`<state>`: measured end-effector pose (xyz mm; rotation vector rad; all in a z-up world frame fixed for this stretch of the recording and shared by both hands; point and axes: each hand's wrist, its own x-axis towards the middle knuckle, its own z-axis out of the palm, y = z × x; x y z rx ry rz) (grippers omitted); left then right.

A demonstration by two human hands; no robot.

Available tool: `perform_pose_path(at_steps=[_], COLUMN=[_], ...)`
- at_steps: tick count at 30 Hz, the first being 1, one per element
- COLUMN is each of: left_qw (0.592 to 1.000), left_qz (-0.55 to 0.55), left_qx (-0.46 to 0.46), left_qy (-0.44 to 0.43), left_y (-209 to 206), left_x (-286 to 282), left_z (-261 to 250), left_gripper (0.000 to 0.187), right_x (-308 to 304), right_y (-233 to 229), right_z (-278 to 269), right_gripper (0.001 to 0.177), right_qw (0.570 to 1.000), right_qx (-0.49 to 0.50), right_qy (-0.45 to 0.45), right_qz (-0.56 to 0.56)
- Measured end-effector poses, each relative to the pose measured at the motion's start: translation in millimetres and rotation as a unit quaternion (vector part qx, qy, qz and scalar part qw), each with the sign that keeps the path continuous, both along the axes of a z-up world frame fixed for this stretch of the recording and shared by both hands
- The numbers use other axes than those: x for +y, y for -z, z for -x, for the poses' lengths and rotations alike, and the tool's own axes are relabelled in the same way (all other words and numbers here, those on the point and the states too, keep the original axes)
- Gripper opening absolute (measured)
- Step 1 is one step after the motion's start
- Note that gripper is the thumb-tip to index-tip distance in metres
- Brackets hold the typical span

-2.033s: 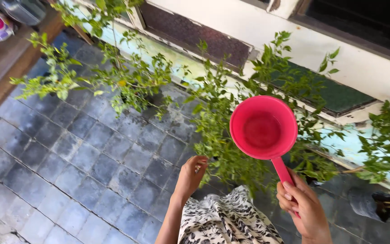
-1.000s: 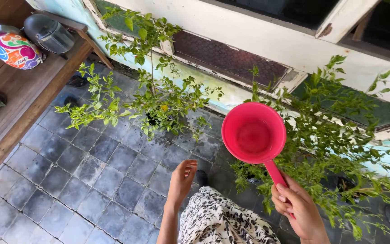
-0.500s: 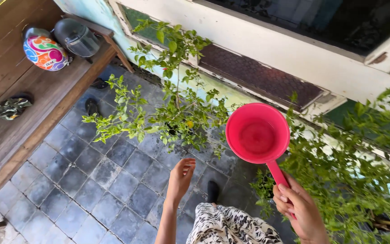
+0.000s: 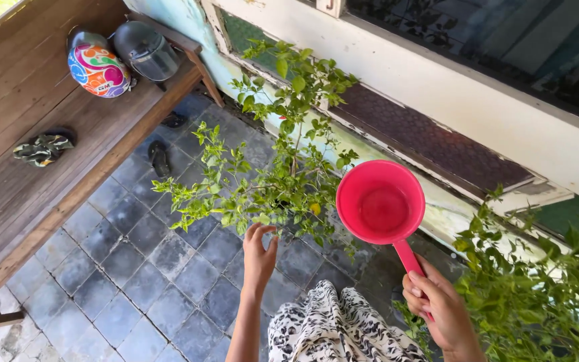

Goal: The person waters several potted plants on a tiled balcony using a pink plastic scoop. They repeatedly scoop water from a bucket and pour it onto the soil of each plant, moving between pots in a single area.

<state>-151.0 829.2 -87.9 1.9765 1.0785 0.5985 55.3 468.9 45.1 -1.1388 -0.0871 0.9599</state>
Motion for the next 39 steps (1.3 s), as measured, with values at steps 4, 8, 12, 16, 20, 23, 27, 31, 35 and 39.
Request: perform_pose_path(at_steps=[4, 8, 12, 16, 20, 23, 27, 31, 35, 39], left_qw=[0.999, 0.999, 0.996, 0.988, 0.975, 0.967, 0.939, 0.934, 0.915, 0.903], left_qz=[0.008, 0.003, 0.018, 0.008, 0.058, 0.082, 0.164, 0.164, 0.208, 0.187], left_qx=[0.048, 0.047, 0.086, 0.148, 0.187, 0.197, 0.235, 0.228, 0.211, 0.239], left_qy=[-0.024, -0.015, 0.018, 0.053, 0.101, 0.136, 0.191, 0.220, 0.272, 0.304], left_y=[9.3, 17.0, 34.2, 62.6, 81.6, 93.5, 71.0, 74.4, 77.9, 85.0], left_x=[35.8, 82.3, 133.4, 178.4, 217.5, 240.2, 251.5, 256.4, 256.8, 259.8], left_z=[-7.8, -19.7, -31.3, -35.2, -34.5, -37.7, -49.1, -57.7, -54.1, -51.6], left_gripper=[0.033, 0.047, 0.069, 0.076, 0.078, 0.079, 0.083, 0.082, 0.075, 0.059], right_x=[33.8, 69.0, 108.0, 147.0, 186.3, 212.1, 248.2, 274.1, 288.1, 296.1], right_y=[-4.6, 3.4, 3.9, 3.7, 10.3, 21.0, 19.9, 24.2, 34.7, 38.9], right_z=[-3.6, -0.1, 11.9, 24.8, 35.9, 44.5, 56.9, 65.8, 71.7, 72.9], right_gripper=[0.063, 0.062, 0.060, 0.058, 0.057, 0.052, 0.055, 0.047, 0.055, 0.051], right_qw=[1.000, 1.000, 0.998, 0.996, 0.995, 0.994, 0.989, 0.987, 0.987, 0.988], right_qx=[0.002, 0.011, 0.042, 0.040, 0.040, 0.033, 0.043, 0.051, 0.031, -0.014], right_qy=[0.000, 0.018, 0.052, 0.083, 0.095, 0.107, 0.142, 0.154, 0.156, 0.144], right_qz=[0.015, 0.002, -0.006, -0.010, -0.007, -0.013, -0.004, -0.006, 0.024, 0.058])
